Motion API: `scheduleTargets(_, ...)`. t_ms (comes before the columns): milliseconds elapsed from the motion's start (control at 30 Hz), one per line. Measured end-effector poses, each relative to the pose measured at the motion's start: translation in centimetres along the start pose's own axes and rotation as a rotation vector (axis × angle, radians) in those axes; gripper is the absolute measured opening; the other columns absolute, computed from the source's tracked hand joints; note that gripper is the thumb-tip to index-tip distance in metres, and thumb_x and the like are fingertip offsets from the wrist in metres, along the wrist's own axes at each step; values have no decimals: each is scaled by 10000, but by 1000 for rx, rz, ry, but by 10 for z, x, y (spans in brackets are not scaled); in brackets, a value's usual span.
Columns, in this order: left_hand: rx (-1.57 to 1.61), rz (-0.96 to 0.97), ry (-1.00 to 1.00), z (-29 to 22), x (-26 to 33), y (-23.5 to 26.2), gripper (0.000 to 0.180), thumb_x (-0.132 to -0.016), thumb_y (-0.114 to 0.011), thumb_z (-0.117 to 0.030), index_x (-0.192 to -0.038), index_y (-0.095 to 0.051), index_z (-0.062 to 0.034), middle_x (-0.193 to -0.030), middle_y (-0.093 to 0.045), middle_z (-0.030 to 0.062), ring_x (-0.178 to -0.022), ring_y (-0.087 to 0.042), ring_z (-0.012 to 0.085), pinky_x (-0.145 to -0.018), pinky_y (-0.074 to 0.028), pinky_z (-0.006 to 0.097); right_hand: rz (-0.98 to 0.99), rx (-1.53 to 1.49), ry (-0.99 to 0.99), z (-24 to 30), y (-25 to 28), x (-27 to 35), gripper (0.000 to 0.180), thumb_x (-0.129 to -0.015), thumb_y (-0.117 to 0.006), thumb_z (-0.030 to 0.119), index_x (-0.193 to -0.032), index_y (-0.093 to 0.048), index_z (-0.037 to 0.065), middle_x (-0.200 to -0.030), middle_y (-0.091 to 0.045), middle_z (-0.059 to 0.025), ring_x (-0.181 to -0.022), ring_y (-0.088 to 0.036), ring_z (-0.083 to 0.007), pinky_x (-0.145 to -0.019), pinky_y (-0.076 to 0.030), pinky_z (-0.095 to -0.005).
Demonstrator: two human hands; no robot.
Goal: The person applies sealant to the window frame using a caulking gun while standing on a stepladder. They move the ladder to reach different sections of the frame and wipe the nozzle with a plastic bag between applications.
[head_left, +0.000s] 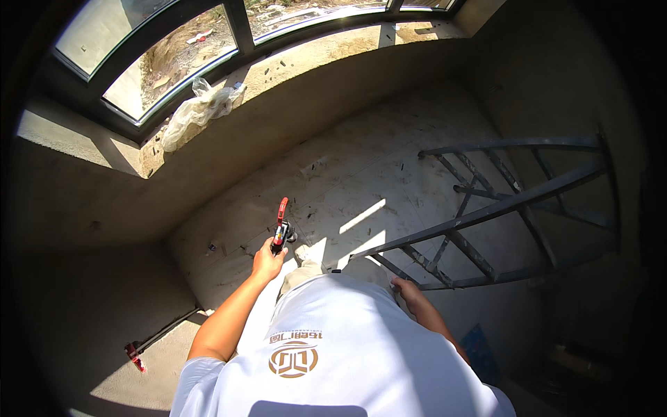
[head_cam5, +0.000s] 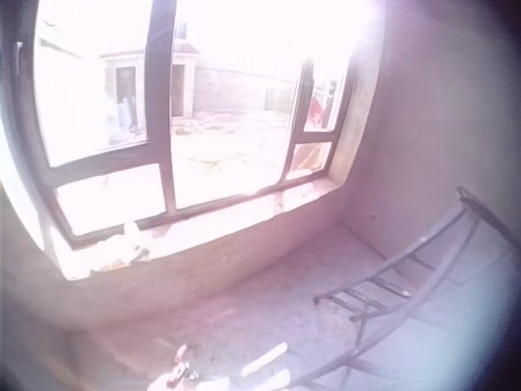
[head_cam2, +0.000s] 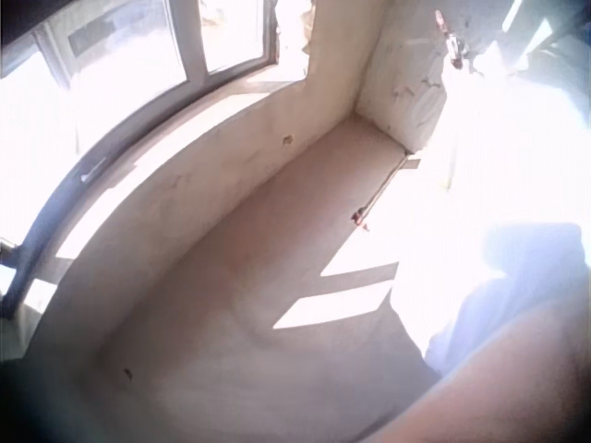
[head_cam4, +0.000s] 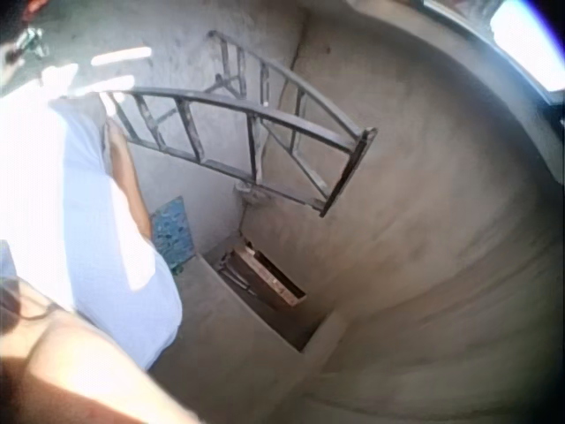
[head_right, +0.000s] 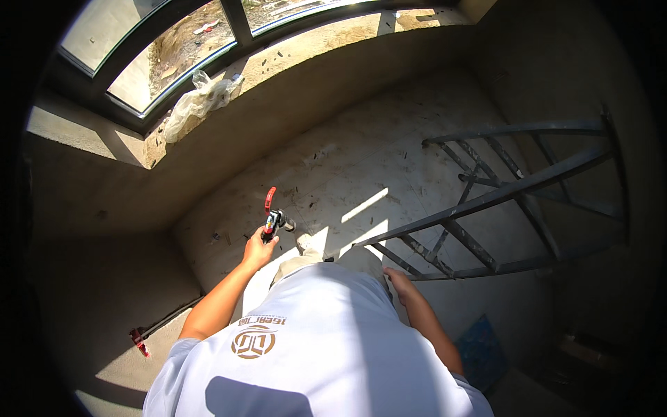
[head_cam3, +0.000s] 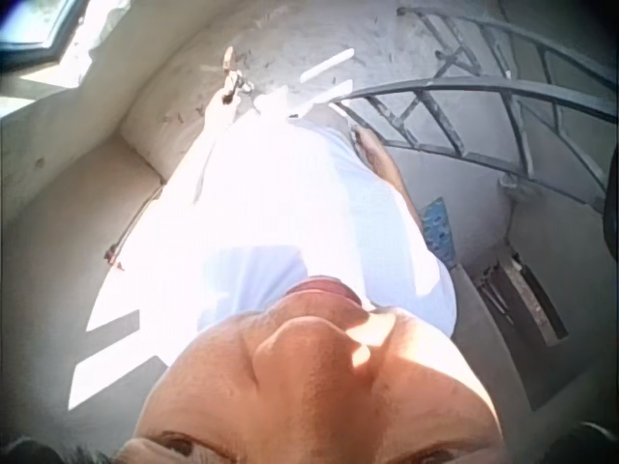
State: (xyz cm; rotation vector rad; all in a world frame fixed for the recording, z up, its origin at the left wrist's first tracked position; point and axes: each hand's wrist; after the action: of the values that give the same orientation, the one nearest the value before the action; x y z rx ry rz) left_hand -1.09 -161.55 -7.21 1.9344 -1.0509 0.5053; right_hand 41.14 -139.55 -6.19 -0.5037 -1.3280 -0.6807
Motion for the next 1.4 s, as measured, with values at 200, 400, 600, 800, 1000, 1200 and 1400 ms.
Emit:
scheduleTargets(200,154,84,-96,-86,-52,0,622,-945,-658,-294,-1473,-501,-5,-1296,-679,254,-1226,-646,410,-1042,-495,460,199,278,385,215,-102,20,681,-1048,-551,530,-1470,-550,-4,-1455,-602,-157,-1337,-564,-255,-1143,-396,-380)
scheduleTargets(400,333,107,-148,-176,-81,-7,562,-973,-584,-208,-1480,-470,5,-1359,-634,263,-1268,-609,382,-1052,-482,420,437,-7,483,329,-191,-25,382,-1007,-686,477,-1040,-638,99,-795,-571,68,-698,-535,-50,-653,-439,-247)
scheduleTargets(600,278,54,-9,-258,-121,-2,597,-971,-552,-223,-1500,-382,-5,-1307,-650,292,-1270,-603,452,-1045,-487,489,153,340,624,413,-173,-68,443,-950,-729,456,-897,-689,18,-796,-672,-12,-716,-603,-118,-653,-463,-314)
scheduleTargets(800,303,52,11,-316,-160,-1,925,-948,-521,-179,-1626,61,60,-1332,-581,382,-1240,-601,490,-1039,-486,494,400,164,537,479,-146,-83,324,-1000,-656,356,-981,-715,37,-854,-671,14,-756,-579,-88,-672,-442,-286)
scheduleTargets(1000,352,34,-25,-313,-189,-11,1011,-944,-530,-142,-1589,228,38,-1277,-599,401,-1180,-621,507,-1023,-483,516,374,118,383,503,-148,-95,377,-1014,-687,409,-1135,-712,53,-999,-688,12,-860,-606,-83,-743,-475,-278)
scheduleTargets(1200,337,-23,-167,-239,-225,-98,1101,-922,-579,-199,-1556,281,66,-1346,-504,457,-1211,-580,552,-1090,-463,514,348,133,391,460,-140,-165,339,-979,-718,312,-1128,-700,9,-973,-735,-119,-869,-713,-213,-791,-574,-354)
scheduleTargets(1400,488,94,-478,-164,-243,-169,1161,-907,-669,-263,-1605,223,-11,-1204,-615,324,-1085,-650,415,-1017,-504,441,220,127,450,412,-110,-249,333,-949,-618,276,-1070,-647,-33,-947,-735,-205,-842,-733,-310,-810,-611,-435)
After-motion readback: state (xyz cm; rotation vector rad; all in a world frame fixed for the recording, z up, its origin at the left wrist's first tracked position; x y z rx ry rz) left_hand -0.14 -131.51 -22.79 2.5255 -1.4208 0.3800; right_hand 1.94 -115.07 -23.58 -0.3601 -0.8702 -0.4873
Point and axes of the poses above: each hand's wrist, its own x-axis away from the middle knuckle, its own y-axis out of the back of the hand, z = x × y
